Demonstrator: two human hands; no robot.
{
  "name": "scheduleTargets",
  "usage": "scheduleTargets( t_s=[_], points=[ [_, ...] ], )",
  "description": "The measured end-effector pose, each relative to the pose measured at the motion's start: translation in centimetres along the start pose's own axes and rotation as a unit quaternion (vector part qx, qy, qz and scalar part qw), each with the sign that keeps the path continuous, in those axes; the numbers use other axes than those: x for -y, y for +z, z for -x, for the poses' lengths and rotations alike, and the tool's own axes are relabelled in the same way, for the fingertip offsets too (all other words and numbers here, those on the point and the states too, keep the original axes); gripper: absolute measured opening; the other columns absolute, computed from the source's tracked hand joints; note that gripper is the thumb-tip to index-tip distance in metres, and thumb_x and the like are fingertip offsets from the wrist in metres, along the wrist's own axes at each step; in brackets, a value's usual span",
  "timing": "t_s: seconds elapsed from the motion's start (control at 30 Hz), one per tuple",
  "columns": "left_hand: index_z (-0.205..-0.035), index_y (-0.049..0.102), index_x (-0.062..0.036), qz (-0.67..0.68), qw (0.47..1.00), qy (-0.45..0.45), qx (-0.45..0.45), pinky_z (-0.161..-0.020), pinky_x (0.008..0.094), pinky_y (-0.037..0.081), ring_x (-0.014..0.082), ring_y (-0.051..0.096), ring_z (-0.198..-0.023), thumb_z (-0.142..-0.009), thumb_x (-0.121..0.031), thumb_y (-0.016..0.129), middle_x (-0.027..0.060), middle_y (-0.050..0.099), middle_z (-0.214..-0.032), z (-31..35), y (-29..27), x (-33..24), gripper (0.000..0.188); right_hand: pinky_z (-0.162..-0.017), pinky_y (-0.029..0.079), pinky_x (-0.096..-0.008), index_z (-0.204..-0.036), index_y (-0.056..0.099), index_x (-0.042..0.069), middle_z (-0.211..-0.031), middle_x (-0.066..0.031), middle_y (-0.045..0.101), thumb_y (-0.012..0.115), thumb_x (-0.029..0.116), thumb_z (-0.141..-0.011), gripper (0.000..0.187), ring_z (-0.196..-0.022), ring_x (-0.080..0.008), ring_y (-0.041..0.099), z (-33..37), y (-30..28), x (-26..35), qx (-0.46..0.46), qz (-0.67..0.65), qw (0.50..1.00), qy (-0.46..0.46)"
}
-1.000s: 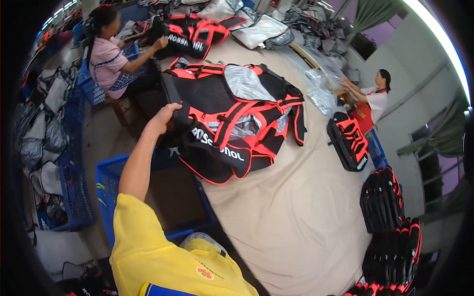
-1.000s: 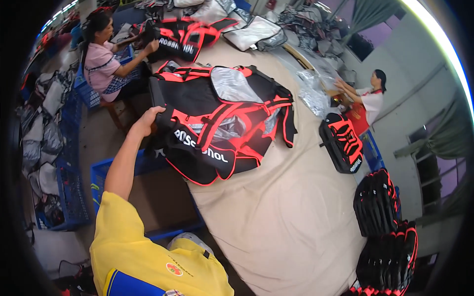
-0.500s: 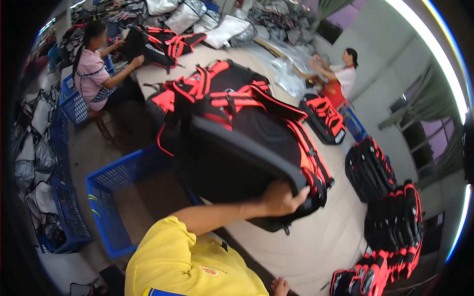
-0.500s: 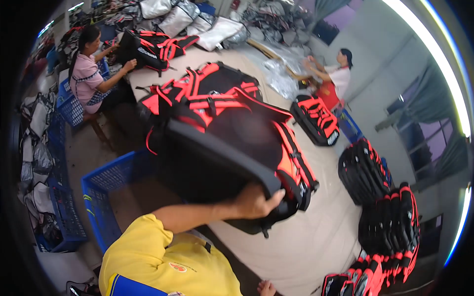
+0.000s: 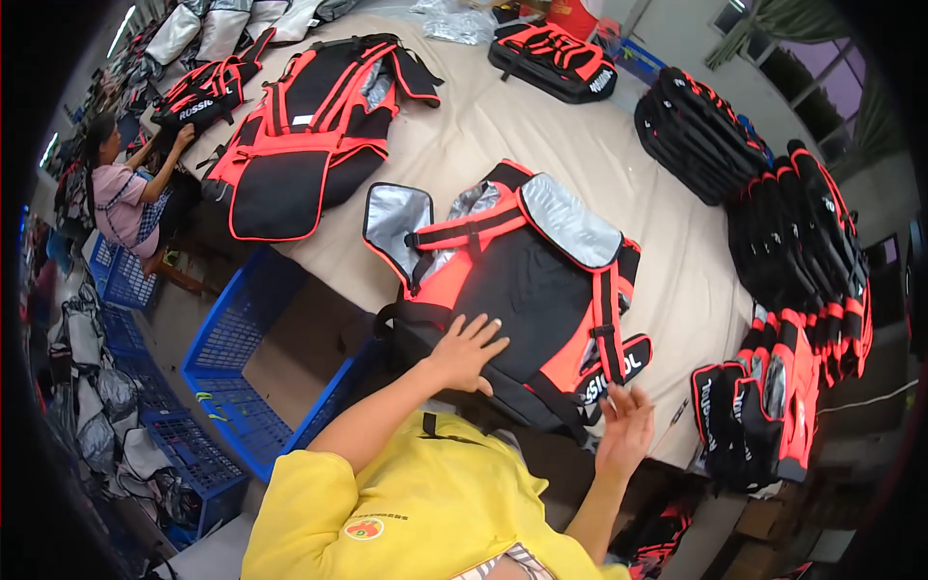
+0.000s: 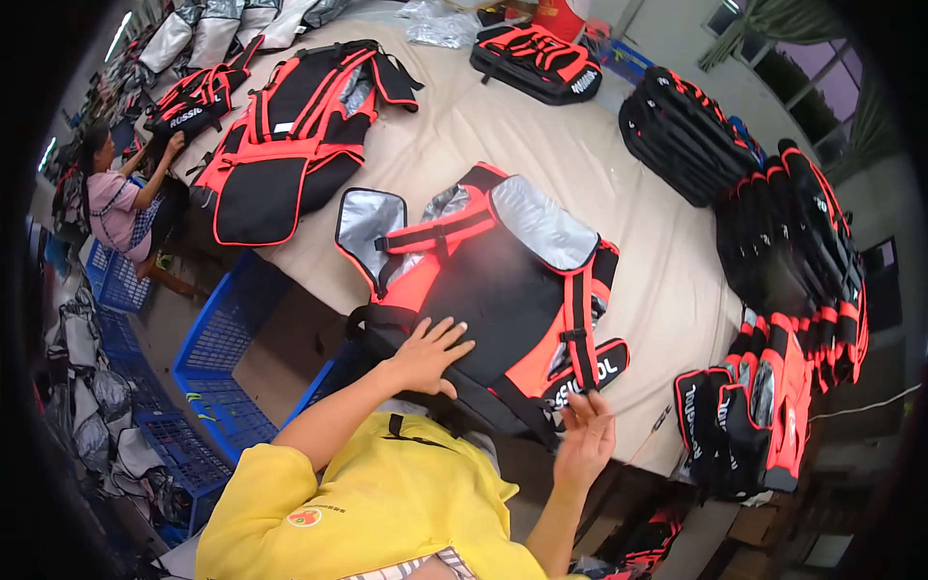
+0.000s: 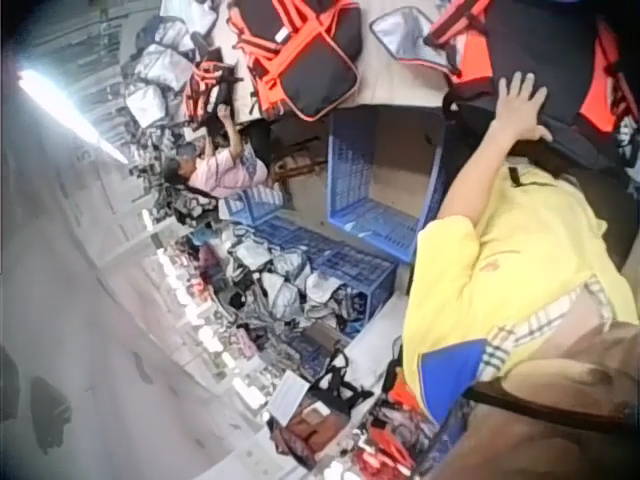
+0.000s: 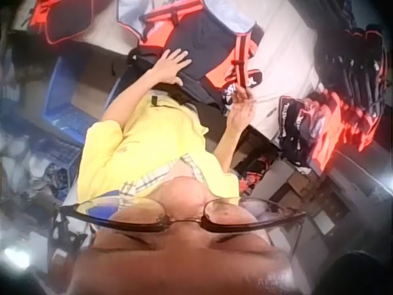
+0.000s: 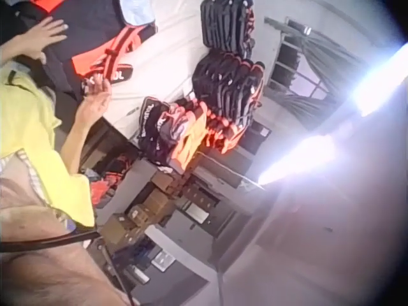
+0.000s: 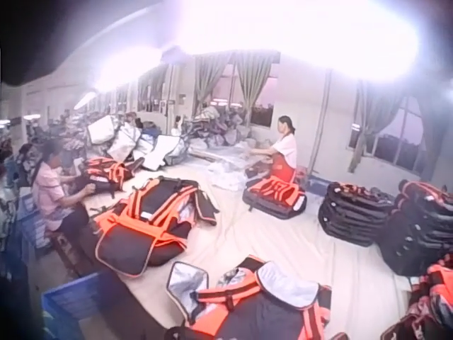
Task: The recorder is seen checking and folding red and black sports bags at a manufacturing facility.
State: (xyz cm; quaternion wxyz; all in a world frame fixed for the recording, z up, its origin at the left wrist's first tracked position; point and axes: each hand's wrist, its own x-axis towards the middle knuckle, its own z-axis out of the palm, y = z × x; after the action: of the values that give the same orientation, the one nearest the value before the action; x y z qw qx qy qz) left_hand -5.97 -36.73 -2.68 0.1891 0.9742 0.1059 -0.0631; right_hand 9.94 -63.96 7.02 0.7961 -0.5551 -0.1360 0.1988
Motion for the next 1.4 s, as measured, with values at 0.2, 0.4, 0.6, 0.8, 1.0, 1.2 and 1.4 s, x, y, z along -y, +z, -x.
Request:
scheduleTargets(
  t_s=[0.2,0.4,0.6,0.8,1.0,1.2,1.4],
  points=[
    [-0.166,0.038,-0.0225,-0.001,0.999,-0.032,-0.032,-0.13,0.0576,0.016,0.0331,0.02,-0.163,-0.074,-0.056,0.088,0.0107,0.027,-0.175,0.1,4.3,-0.3,0.11,-0.121,0.03,-0.0679,-0.171,0.016,0.019,-0.157,-0.0113,0.055,0.012,0.067,-0.11,0.077,-0.157,-0.0445,0.03,3.2,14.6,11.4,0.491,-0.37,0.788,0.04],
    [-0.165,0.039,-0.0229,0.033,0.997,-0.054,-0.032,-0.13,0.0567,0.017,0.0313,0.021,-0.162,-0.073,-0.052,0.089,0.01,0.028,-0.174,0.4,4.1,0.0,0.108,-0.102,0.057,-0.0432,-0.145,0.057,0.002,-0.138,-0.0258,0.064,0.048,0.047,-0.112,0.056,-0.132,-0.0417,0.061,7.2,24.4,20.4,0.19,-0.504,0.822,0.184],
    [-0.158,0.05,-0.0156,0.031,0.998,-0.022,-0.052,-0.124,0.0583,0.026,0.0365,0.029,-0.158,-0.073,-0.057,0.086,0.0151,0.037,-0.169,0.6,2.1,1.6,0.101,-0.107,0.052,-0.0545,-0.152,0.054,0.007,-0.145,-0.031,0.058,0.043,0.052,-0.112,0.061,-0.134,-0.0492,0.057,-2.1,13.7,15.3,0.348,-0.35,0.834,0.246],
    [-0.14,0.058,-0.002,0.076,0.973,-0.03,-0.215,-0.109,0.0557,0.043,0.0433,0.052,-0.136,-0.082,-0.034,0.084,0.0222,0.054,-0.149,-0.4,-4.3,7.5,0.072,-0.108,0.051,-0.0513,-0.153,0.054,0.006,-0.148,-0.0301,0.057,0.051,0.044,-0.11,0.057,-0.128,-0.0451,0.062,-15.4,24.5,-1.0,0.399,0.209,0.893,-0.008],
    [-0.142,0.056,0.0019,0.093,0.979,-0.112,-0.139,-0.088,0.0464,0.048,0.0364,0.061,-0.111,-0.082,-0.03,0.083,0.0266,0.057,-0.141,-2.3,-3.9,16.3,0.073,-0.116,0.04,-0.0532,-0.149,0.045,-0.006,-0.148,-0.0368,0.052,0.053,0.042,-0.108,0.064,-0.14,-0.0486,0.049,-24.7,16.0,-17.4,0.446,0.755,0.477,-0.049],
    [-0.14,0.059,-0.0003,0.096,0.983,-0.089,-0.126,-0.08,0.0423,0.046,0.0302,0.062,-0.094,-0.087,-0.033,0.078,0.028,0.06,-0.135,-1.7,-2.8,17.6,0.065,-0.117,0.041,-0.0557,-0.161,0.033,-0.002,-0.161,-0.0325,0.041,0.066,0.042,-0.103,0.08,-0.148,-0.0516,0.041,-47.8,15.8,-12.9,-0.041,0.898,0.35,-0.263],
    [-0.137,0.06,0.0015,0.118,0.981,-0.093,-0.122,-0.088,0.0453,0.047,0.0341,0.064,-0.103,-0.085,-0.035,0.08,0.0259,0.061,-0.134,-1.3,-2.6,18.1,0.067,-0.115,0.046,-0.0465,-0.147,0.058,0.008,-0.142,-0.0167,0.064,0.076,0.022,-0.095,0.057,-0.134,-0.0368,0.059,-34.3,30.1,-17.7,0.378,0.631,0.668,-0.11]
  ],
)
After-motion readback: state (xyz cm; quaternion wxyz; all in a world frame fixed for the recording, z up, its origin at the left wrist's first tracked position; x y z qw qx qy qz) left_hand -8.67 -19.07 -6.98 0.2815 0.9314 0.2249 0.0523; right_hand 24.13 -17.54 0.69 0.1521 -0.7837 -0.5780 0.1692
